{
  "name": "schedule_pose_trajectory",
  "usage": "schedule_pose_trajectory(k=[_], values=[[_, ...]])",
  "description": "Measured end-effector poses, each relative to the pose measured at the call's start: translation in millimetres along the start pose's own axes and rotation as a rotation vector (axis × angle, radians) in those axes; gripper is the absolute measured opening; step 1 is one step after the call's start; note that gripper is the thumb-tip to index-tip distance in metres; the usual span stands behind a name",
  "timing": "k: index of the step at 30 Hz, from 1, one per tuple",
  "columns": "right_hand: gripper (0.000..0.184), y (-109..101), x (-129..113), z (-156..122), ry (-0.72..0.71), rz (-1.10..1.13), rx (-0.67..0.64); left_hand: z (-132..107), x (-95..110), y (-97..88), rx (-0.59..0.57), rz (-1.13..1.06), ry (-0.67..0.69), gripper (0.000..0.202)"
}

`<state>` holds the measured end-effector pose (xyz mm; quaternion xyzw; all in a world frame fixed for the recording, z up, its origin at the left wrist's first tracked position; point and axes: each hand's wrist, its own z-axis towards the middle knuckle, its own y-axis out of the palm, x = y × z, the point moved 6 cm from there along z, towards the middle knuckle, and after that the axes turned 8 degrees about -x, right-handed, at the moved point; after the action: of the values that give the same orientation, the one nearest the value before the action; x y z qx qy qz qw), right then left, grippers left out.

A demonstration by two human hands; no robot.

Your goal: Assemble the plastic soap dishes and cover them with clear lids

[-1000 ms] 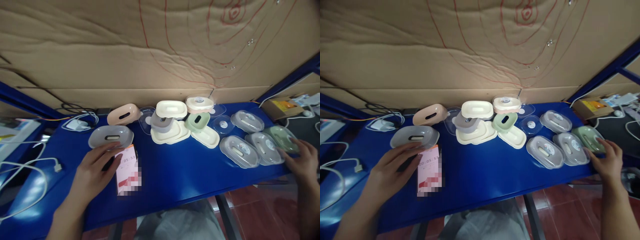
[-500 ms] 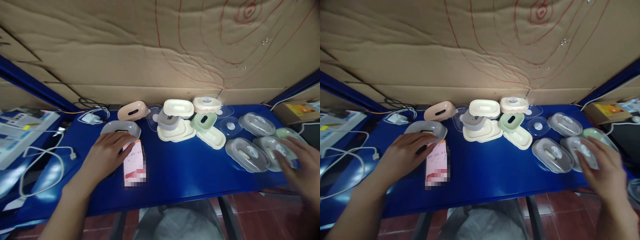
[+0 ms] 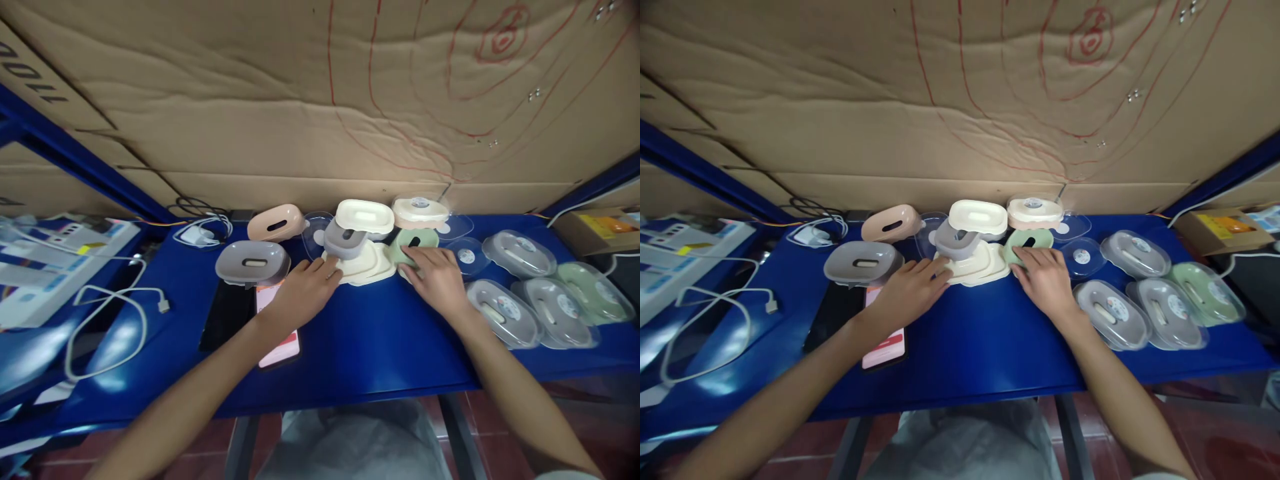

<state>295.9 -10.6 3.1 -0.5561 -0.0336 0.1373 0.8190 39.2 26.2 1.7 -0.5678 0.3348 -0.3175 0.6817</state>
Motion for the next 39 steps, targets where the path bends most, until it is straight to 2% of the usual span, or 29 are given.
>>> schedule_pose_trajectory(k=[4, 6, 9, 13, 16, 20, 22, 27, 30, 34, 39], values=[[0.026, -37, 5, -16, -0.043, 0.327, 0.172, -10, 3, -9.0, 0.058, -0.069, 0.042, 0.016], [0.024, -50, 3, -19, -0.061, 0.467, 0.206, -21, 5, -13.3, 0.056, -0.140, 0.098, 0.018], [0.026, -55, -12, -21, -0.129, 0.619, 0.158, -38, 11, -12.1, 0.009, -0.269, 0.203, 0.016], [0.038, -49, -53, -23, -0.356, 0.730, -0.022, -53, 13, -0.4, -0.082, -0.386, 0.226, 0.008], [0.042, -43, -78, -27, -0.468, 0.690, -0.132, -57, 6, -0.7, -0.045, -0.393, 0.165, 0.006], [0.039, -37, -90, -30, -0.508, 0.584, -0.197, -60, -3, -15.1, 0.110, -0.394, 0.124, 0.035], [0.037, -36, -92, -30, -0.538, 0.575, -0.222, -58, -2, -16.9, 0.110, -0.386, 0.156, 0.044], [0.031, -31, -87, -28, -0.522, 0.552, -0.313, -52, 6, -11.8, 0.093, -0.450, 0.241, 0.019], [0.025, -25, -86, -28, -0.509, 0.494, -0.300, -50, 13, -12.0, 0.103, -0.469, 0.257, 0.014], [0.047, -9, -94, -34, -0.545, 0.339, -0.312, -50, 23, -13.0, 0.069, -0.431, 0.275, 0.009], [0.044, 5, -103, -41, -0.600, 0.249, -0.375, -50, 32, -4.0, 0.030, -0.330, 0.315, 0.013]])
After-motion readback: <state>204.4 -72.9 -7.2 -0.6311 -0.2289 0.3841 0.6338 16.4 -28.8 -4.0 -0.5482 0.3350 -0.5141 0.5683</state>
